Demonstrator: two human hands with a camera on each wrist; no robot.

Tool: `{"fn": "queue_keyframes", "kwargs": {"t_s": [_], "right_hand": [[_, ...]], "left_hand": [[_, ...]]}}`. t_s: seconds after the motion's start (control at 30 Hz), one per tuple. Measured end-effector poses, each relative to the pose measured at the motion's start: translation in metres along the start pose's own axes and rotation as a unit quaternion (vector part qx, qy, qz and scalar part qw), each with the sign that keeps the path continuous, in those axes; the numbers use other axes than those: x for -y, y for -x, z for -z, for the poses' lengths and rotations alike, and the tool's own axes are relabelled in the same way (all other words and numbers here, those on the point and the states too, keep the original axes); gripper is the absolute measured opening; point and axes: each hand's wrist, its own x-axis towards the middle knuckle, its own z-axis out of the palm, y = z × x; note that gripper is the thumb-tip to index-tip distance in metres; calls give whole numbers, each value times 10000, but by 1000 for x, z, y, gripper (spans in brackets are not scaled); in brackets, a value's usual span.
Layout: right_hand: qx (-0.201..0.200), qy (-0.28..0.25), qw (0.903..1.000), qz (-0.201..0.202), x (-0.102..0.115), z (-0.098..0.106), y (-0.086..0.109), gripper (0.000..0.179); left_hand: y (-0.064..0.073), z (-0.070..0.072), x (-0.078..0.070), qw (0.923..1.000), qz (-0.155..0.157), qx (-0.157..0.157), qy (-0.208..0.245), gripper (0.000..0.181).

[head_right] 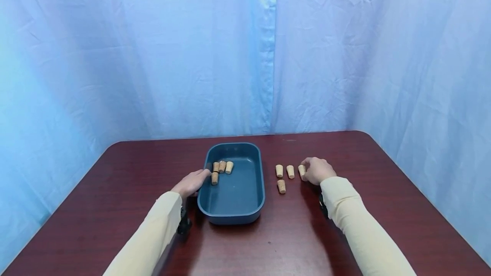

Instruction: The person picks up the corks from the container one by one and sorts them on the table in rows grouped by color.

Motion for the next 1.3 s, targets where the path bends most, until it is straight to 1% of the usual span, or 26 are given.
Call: {"fn": "queue_keyframes", "kwargs": {"t_s": [0.2, 0.43, 0.6, 0.7, 0.77, 0.93, 1.13, 1.3], "right_hand": [[30, -64, 10000, -48, -1, 0, 1, 47], [121, -206, 9997, 35, 0, 0, 4, 53], [299, -285, 9991, 61, 3, 4, 9, 59], [369, -241, 9990, 120, 6, 8, 12, 60], [270, -137, 9992, 259, 9, 11, 14, 59], [-38, -89, 9984, 551, 22, 19, 14, 58], [-272, -338, 9957, 816, 43, 26, 14, 56], [-419, -536, 9922, 1047, 60, 28, 16, 48]], "left_hand": [[1, -1, -3, 10000, 31, -19, 13, 62], [0, -1, -2, 10000, -14, -34, -19, 62], [0, -2, -2, 10000, 0, -51, -63, 62], [-1, -2, -2, 9999, -2, -78, -119, 62], [-1, -1, -2, 9999, -4, -73, -125, 62], [0, 1, -1, 10000, 9, -29, -57, 62], [1, 0, -1, 10000, 14, -27, -5, 62], [0, 0, -1, 10000, -1, -48, 20, 62]]}}
